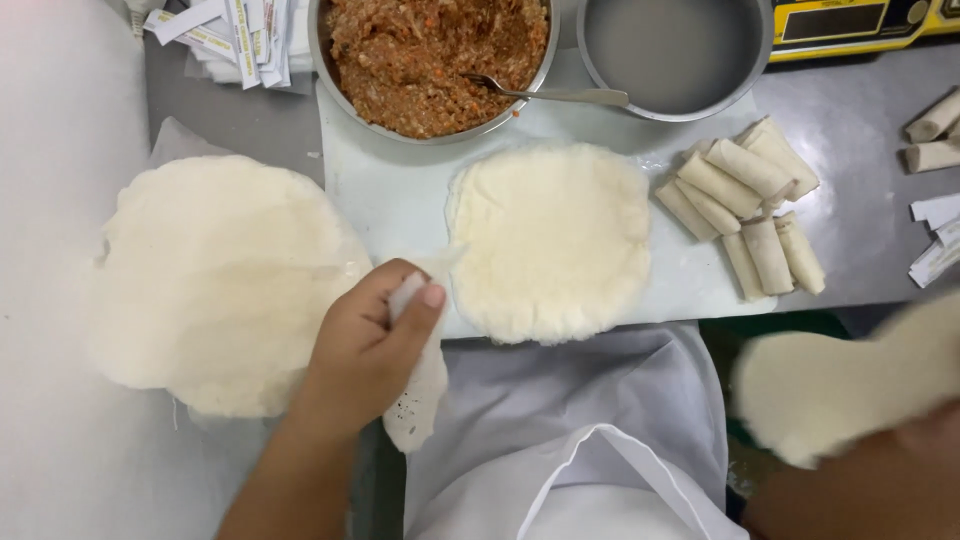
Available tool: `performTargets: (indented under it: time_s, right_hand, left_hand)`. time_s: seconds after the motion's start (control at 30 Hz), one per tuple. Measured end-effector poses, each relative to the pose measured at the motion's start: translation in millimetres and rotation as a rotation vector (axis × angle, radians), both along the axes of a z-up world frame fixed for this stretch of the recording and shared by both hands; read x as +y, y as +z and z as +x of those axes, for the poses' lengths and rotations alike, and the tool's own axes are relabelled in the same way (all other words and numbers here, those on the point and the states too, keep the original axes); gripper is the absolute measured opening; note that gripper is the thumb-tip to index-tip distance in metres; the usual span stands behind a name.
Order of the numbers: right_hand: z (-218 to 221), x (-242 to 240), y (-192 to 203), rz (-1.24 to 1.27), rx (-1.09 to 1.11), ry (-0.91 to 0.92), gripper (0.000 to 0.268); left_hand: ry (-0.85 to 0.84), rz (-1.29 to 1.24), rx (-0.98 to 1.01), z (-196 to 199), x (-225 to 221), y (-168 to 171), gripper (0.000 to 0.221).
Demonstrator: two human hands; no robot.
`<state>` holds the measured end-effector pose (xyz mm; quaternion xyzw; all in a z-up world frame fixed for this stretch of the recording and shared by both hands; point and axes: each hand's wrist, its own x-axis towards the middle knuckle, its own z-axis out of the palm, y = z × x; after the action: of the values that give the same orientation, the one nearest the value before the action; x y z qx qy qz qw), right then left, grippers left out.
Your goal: Separating individual thin spring roll wrappers from a large stack on a preparation table.
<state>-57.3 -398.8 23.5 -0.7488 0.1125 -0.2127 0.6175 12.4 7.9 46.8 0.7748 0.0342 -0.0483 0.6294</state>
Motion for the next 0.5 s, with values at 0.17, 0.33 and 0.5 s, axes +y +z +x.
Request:
performTargets:
  time_s: [0.17,0.33,0.5]
  right_hand:
    - [57.7,76.5,31.5,0.189,-0.028,0.224,0.015]
    - [113.1,98.0,6.1,0.330,-0.111,0.469,0.008]
    - [153.6,96.1,-78.1,0.140,0.669,0.580,0.023]
  left_hand:
    - [0.080,0.366,0.139,0.2,37.1,76.2,0.028]
    - [0.611,0.401,0.091,0.5,145.5,73.9,0.006]
    - [0.426,0.902,0.300,0.8,211.1,39.7,0.031]
